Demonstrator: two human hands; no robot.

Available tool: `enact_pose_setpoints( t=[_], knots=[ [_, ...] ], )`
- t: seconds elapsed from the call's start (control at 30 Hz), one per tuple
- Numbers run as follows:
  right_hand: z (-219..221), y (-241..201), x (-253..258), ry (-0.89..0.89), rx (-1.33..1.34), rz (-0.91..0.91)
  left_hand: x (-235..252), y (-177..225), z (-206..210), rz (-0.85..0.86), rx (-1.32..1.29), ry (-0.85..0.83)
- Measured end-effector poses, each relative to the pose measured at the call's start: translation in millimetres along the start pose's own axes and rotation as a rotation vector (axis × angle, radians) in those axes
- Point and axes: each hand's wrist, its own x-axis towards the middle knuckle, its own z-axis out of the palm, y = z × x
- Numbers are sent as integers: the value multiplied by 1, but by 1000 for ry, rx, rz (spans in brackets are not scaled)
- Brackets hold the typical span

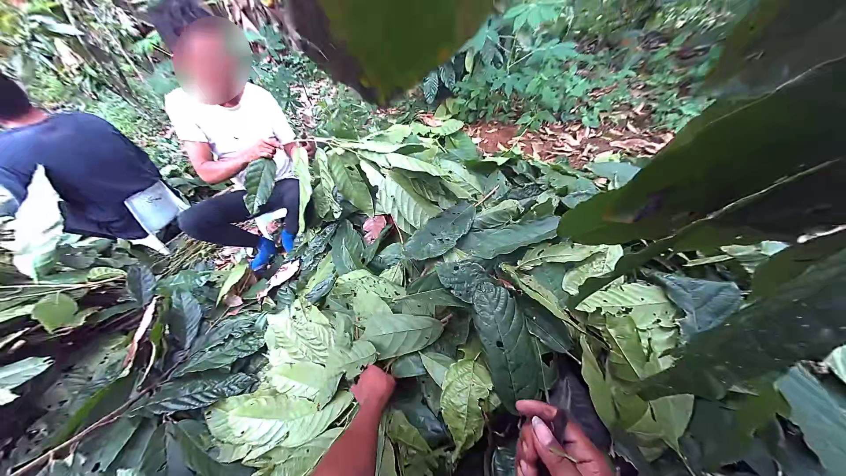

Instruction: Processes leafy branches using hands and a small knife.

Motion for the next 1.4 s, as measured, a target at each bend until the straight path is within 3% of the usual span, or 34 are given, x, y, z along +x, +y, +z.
enact_pose_setpoints(
  t=[0.1,0.2,0.37,0.5,0.63,0.7,0.77,0.87,0.97,1.0,1.03,1.13,1.2,1.3,1.4],
  knots=[
    [4,0,0,22,-24,1,-10,-28,-22,33,39,78],
    [9,2,-3,71,-45,19,-19,-56,-75,107,92,176],
    [13,12,-4,112,-95,16,-57,-119,-234,216,295,403],
    [8,19,-2,138,-136,23,-131,-177,-360,252,489,587],
    [-4,21,-1,208,-188,-4,-200,-219,-423,311,668,604],
    [-13,21,1,271,-192,-29,-230,-222,-413,258,682,531],
    [-20,21,2,354,-168,-29,-237,-226,-385,445,505,604],
    [-30,22,4,461,-109,-37,-218,-208,-325,926,236,665],
    [-42,30,1,526,-106,-50,-186,-188,-272,1566,583,666],
    [-46,32,0,542,-108,-46,-175,-184,-253,1648,675,619],
    [-47,33,-1,560,-103,-36,-168,-183,-233,1607,759,544],
    [-45,30,-4,600,-91,0,-160,-181,-171,985,927,16],
    [-41,27,-2,598,-90,13,-155,-182,-134,752,989,-180],
    [-37,26,2,553,-99,32,-154,-173,-106,677,992,-343],
    [-28,20,8,483,-59,25,-143,-108,-122,853,741,-451]
  ],
)
